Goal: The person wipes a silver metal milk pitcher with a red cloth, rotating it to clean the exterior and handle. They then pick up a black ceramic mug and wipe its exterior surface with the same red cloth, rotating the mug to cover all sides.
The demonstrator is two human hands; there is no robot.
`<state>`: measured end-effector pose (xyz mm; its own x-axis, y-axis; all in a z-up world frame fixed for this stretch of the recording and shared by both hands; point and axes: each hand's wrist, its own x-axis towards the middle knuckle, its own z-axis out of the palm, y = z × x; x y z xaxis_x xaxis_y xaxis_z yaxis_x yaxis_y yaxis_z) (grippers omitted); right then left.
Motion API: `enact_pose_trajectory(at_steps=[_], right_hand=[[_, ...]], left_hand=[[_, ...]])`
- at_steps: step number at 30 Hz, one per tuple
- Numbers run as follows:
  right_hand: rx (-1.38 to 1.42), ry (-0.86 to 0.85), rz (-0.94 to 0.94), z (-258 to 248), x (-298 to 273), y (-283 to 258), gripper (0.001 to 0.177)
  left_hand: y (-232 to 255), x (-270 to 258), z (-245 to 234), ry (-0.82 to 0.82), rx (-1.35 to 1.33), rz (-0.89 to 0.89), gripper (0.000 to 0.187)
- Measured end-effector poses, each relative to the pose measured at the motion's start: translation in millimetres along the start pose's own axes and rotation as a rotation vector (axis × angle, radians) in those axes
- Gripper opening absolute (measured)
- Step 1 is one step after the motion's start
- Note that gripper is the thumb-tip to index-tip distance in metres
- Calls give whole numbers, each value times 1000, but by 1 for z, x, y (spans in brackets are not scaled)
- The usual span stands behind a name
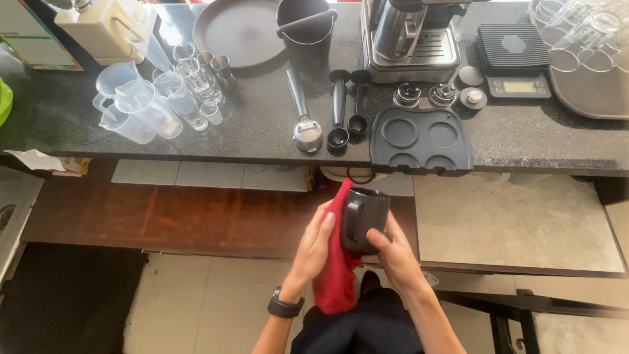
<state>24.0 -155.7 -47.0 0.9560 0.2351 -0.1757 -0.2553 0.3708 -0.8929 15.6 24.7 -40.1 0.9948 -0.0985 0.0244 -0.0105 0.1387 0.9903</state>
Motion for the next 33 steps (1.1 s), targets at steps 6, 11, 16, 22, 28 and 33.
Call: enact_pose_trajectory(at_steps=[6,11,16,22,28,33], right_hand=[[-115,-38,-89,-16,-8,-4,80],[189,122,-184,-11,2,-12,73],[68,159,-303,2,-9,-8,65],[47,185,-315,8,-29,-1,66],[-66,285,-404,1,-10,-15,58],[-16,259,-389,-1,-27,-8,62]], left_hand=[[-6,-4,2,-18,-70,-32,47],[-14,-13,28,-11,-70,-7,47],[-11,-12,47,79,-5,59,46],[-2,-9,47,121,64,78,45],[4,-19,62,32,74,85,43],[9,-6,60,91,83,73,43]])
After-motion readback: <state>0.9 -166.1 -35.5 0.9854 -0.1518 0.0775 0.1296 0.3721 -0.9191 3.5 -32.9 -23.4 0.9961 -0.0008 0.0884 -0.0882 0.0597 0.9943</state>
